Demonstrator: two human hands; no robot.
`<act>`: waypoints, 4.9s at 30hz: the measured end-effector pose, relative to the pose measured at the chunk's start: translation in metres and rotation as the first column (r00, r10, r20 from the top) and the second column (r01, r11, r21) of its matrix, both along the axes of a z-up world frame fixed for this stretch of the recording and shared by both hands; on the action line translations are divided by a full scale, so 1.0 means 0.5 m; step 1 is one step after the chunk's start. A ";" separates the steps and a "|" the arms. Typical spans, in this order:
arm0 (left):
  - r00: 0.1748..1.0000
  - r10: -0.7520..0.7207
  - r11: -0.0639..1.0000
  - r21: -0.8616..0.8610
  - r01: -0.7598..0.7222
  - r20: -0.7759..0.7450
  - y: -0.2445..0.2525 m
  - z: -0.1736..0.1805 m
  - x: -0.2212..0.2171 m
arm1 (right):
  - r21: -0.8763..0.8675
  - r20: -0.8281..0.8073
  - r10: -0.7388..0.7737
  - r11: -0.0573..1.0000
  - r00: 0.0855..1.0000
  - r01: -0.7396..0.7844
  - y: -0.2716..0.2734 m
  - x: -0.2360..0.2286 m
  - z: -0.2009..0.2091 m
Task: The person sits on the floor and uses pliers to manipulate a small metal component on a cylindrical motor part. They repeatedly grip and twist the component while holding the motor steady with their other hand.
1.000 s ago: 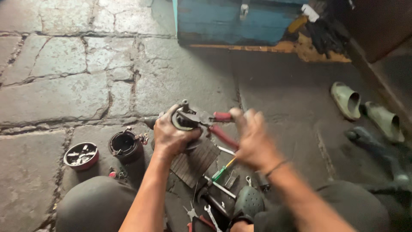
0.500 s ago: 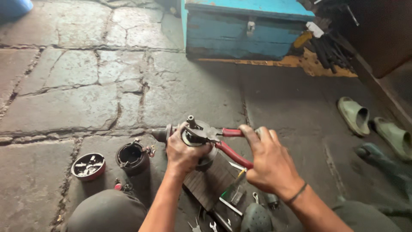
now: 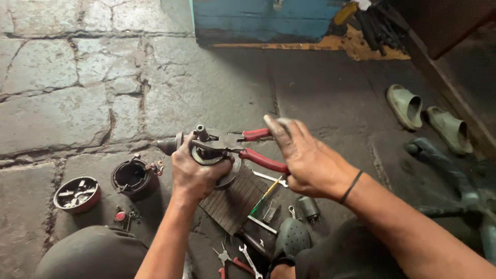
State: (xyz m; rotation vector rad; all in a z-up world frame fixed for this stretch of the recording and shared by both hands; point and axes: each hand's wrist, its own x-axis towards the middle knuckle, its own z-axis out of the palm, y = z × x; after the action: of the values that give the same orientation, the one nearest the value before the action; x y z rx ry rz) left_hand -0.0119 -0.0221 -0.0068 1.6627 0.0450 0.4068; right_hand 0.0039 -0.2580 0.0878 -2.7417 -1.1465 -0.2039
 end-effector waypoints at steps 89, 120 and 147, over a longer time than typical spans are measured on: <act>0.997 0.070 0.944 0.321 -0.074 0.023 0.022 0.075 -0.011 | -0.185 -0.925 0.372 -0.257 -0.079 0.949 0.092 -0.103 -0.585; 0.936 -0.314 0.823 0.446 0.352 -0.159 0.042 0.048 0.037 | 0.177 -0.873 0.450 -0.067 0.188 0.982 -0.231 0.011 -0.055; 0.967 -0.217 0.807 0.533 0.255 -0.134 0.033 0.056 -0.188 | 0.292 -0.373 0.909 -0.075 0.185 0.954 -0.327 -0.279 -0.092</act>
State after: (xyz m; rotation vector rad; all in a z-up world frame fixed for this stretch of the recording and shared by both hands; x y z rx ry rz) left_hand -0.1062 -0.0057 0.0213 2.2204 -0.2526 0.1748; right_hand -0.1353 -0.4212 0.0419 -0.4538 0.1073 0.5794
